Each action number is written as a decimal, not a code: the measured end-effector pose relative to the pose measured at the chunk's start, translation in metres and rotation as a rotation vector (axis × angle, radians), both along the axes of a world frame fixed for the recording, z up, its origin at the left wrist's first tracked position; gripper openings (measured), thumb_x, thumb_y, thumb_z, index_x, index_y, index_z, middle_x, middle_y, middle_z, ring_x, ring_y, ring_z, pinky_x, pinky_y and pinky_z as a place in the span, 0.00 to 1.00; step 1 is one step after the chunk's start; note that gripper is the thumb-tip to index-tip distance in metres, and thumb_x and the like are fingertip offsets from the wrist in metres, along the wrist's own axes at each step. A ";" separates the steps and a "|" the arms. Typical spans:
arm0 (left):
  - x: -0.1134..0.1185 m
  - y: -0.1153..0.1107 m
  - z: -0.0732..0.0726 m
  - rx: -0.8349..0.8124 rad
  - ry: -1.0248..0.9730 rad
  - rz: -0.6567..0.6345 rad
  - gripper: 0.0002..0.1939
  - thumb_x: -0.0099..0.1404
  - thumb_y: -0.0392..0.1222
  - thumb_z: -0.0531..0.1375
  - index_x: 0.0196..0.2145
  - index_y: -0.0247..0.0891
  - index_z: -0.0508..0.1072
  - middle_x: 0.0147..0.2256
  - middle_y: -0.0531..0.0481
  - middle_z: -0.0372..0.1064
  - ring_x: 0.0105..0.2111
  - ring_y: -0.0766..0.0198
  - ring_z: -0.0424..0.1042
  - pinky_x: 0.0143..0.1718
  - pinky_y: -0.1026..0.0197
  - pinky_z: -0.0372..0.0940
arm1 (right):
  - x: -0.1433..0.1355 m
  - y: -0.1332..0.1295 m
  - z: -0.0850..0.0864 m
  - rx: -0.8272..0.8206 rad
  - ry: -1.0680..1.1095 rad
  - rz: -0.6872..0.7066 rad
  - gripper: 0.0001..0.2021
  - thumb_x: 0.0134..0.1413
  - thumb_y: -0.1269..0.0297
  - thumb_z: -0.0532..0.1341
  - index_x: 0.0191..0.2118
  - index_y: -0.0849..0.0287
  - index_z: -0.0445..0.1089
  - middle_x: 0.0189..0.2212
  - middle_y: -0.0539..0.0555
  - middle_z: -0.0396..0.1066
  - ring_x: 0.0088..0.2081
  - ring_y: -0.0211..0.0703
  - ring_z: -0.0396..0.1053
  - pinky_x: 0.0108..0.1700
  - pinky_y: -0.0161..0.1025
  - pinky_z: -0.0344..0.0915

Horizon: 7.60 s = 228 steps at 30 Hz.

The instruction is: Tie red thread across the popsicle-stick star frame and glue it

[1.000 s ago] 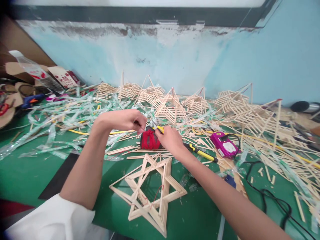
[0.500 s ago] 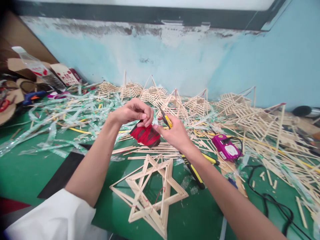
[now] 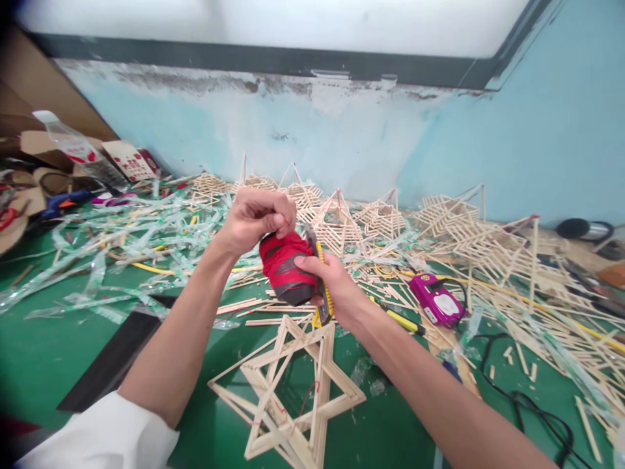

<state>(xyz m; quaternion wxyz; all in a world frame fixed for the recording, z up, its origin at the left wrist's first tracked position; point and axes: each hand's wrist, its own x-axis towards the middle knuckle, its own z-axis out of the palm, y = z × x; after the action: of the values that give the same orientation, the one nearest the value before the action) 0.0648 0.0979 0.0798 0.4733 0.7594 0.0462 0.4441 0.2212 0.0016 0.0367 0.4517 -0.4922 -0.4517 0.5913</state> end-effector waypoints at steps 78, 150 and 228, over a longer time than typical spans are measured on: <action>-0.027 -0.036 0.048 -0.087 0.204 0.288 0.11 0.67 0.37 0.62 0.26 0.34 0.74 0.24 0.50 0.72 0.18 0.74 0.61 0.19 0.66 0.55 | 0.017 -0.006 0.033 0.803 -1.473 0.192 0.21 0.70 0.48 0.49 0.43 0.55 0.74 0.32 0.53 0.78 0.32 0.48 0.74 0.29 0.39 0.48; -0.019 -0.005 -0.017 -0.335 0.510 -0.090 0.13 0.61 0.45 0.66 0.23 0.35 0.74 0.25 0.45 0.77 0.27 0.63 0.75 0.32 0.61 0.68 | 0.038 0.016 0.048 0.785 -1.609 -0.147 0.17 0.67 0.53 0.56 0.48 0.57 0.77 0.36 0.57 0.81 0.33 0.47 0.75 0.29 0.39 0.49; -0.016 -0.039 -0.094 -0.562 0.019 0.036 0.22 0.66 0.56 0.65 0.31 0.29 0.76 0.15 0.62 0.48 0.16 0.76 0.45 0.20 0.66 0.39 | 0.045 0.008 0.049 1.382 -1.711 -0.196 0.14 0.68 0.56 0.57 0.39 0.58 0.76 0.23 0.50 0.69 0.21 0.38 0.60 0.25 0.37 0.44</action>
<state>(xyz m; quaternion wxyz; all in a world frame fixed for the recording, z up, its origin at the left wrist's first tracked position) 0.0493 0.0594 -0.0143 0.6567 0.6017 0.1854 0.4152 0.2665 0.0099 0.0861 0.2126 -0.4141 -0.8073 -0.3627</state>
